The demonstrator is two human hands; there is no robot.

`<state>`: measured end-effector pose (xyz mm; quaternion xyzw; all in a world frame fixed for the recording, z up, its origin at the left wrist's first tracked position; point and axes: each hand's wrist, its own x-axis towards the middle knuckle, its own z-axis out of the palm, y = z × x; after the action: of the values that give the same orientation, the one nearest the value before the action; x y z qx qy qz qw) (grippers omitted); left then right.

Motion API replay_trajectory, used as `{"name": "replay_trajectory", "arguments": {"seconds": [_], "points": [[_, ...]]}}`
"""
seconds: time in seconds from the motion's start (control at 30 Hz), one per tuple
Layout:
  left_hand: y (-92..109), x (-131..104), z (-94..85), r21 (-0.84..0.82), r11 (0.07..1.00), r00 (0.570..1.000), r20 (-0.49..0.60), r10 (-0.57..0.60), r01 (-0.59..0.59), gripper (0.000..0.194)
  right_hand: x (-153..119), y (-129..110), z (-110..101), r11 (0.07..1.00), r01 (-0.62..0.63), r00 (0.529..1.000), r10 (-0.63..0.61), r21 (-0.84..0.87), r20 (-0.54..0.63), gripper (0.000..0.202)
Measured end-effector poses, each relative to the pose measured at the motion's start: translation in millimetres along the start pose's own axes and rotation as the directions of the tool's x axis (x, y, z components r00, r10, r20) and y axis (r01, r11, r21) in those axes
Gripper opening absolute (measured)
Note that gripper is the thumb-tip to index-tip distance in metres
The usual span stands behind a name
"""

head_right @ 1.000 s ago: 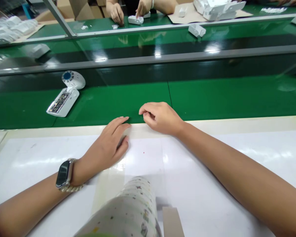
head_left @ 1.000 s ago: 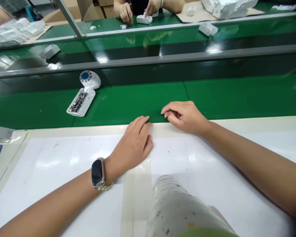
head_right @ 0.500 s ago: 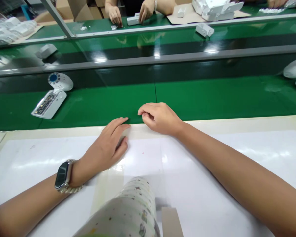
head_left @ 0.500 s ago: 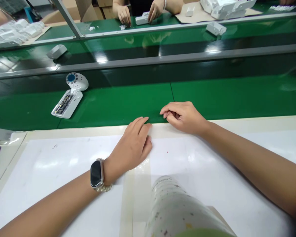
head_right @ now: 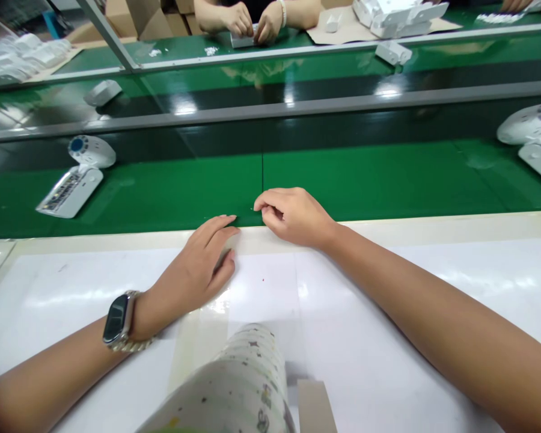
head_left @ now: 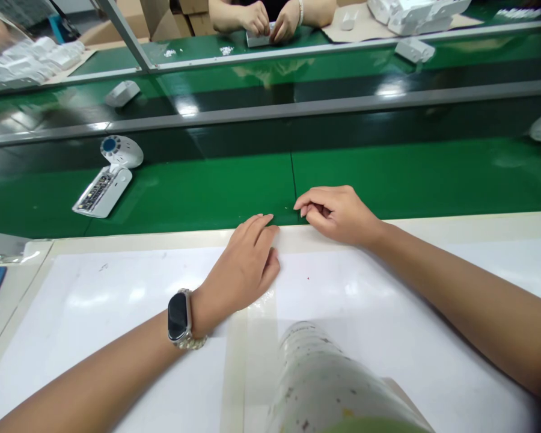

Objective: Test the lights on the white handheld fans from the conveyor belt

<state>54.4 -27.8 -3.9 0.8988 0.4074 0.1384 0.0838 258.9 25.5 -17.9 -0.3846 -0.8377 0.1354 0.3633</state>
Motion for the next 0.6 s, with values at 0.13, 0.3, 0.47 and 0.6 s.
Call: {"name": "replay_trajectory", "arguments": {"seconds": [0.13, 0.3, 0.47, 0.6], "points": [[-0.1, -0.2, -0.2, -0.011, 1.0, 1.0, 0.0, -0.005, 0.005, 0.03, 0.2, -0.2, 0.2, 1.0, -0.008, 1.0, 0.008, -0.002, 0.002, 0.021], [-0.2, -0.5, -0.1, -0.009, 1.0, 1.0, 0.001, -0.005, 0.005, 0.03, -0.2, -0.6, -1.2, 1.0, -0.02, 1.0, 0.02, -0.002, 0.011, 0.021], [-0.1, -0.3, -0.2, -0.006, 1.0, 1.0, 0.001, -0.001, 0.001, 0.03, 0.0, -1.1, -0.8, 1.0, -0.029, 1.0, 0.029, 0.007, 0.01, 0.022], [0.1, -0.2, -0.5, 0.005, 1.0, 1.0, 0.001, 0.0, 0.0, 0.03, 0.5, -1.7, -0.2, 0.999, -0.027, 1.0, 0.027, 0.016, 0.006, 0.021]]}}
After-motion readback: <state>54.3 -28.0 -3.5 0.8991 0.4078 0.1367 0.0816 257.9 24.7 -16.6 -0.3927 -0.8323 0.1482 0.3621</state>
